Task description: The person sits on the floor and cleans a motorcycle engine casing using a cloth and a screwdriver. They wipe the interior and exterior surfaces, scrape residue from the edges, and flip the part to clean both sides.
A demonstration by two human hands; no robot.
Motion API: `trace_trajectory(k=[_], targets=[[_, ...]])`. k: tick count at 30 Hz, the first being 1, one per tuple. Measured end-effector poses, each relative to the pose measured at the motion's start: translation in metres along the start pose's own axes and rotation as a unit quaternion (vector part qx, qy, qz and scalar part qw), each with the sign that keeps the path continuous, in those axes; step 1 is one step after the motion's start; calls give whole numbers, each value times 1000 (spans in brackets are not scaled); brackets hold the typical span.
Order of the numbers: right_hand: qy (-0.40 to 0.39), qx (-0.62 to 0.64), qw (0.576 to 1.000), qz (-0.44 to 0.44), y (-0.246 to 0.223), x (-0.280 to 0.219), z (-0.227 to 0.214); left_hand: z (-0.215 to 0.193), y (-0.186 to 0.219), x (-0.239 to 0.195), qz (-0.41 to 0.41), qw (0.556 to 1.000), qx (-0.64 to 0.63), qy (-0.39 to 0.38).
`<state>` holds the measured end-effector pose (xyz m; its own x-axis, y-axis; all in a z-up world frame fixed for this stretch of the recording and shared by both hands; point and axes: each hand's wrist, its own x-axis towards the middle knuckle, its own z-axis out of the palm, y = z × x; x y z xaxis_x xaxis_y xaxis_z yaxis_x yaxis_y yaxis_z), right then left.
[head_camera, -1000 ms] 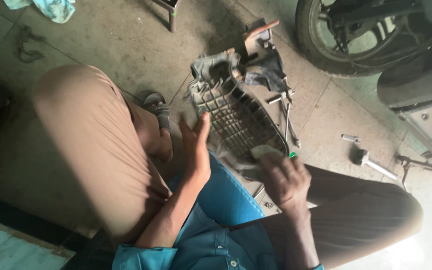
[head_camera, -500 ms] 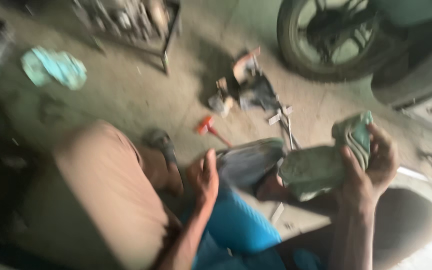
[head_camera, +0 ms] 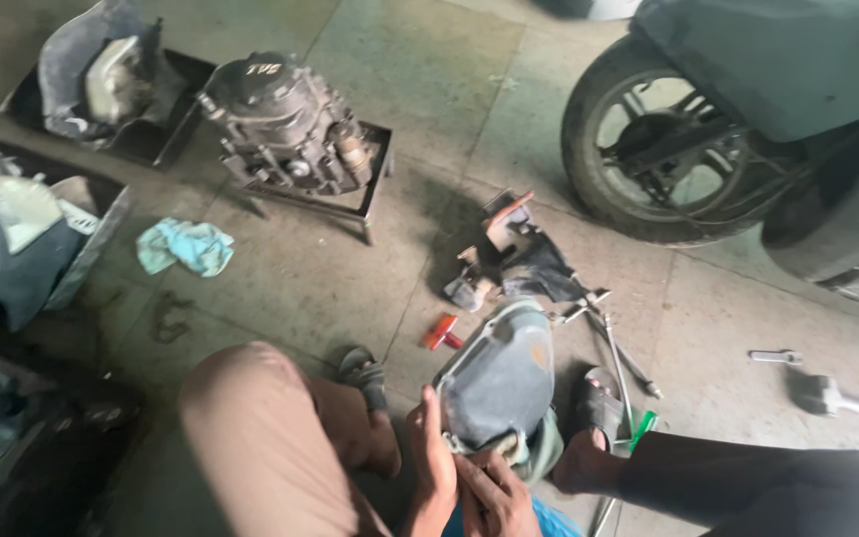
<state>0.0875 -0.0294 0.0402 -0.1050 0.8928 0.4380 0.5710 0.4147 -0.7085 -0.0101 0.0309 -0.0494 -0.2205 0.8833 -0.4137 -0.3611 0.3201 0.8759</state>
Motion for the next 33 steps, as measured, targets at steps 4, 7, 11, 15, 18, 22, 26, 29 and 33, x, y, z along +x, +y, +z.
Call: trace_trajectory(k=[4,7,11,15,18,22,26,29,33], targets=[[39,-156,972,-173,14,22,-30,12,-4,-12,-77,990,-119,-15],[238,-201,947,-76,14,81,-43,18,-4,-19,-81,991,-100,-29],[291,-208,932,58,0,166,-78,22,-4,-19,-87,975,-202,-22],[204,-139,967,63,-29,161,-73,18,-20,-29,-81,993,-83,32],[104,-144,983,-36,-37,121,-37,8,-29,-20,-116,959,-254,-48],[-44,-40,997,-57,-33,49,-13,-16,-19,-17,-50,963,-234,-123],[-110,-63,985,-113,-6,-15,-24,-14,30,-25,-150,954,-249,-75],[-109,-89,981,-134,29,-64,-28,-2,73,-31,-107,945,-304,-55],[-174,-305,934,65,72,-86,-18,-15,123,-29,-104,939,-325,30]])
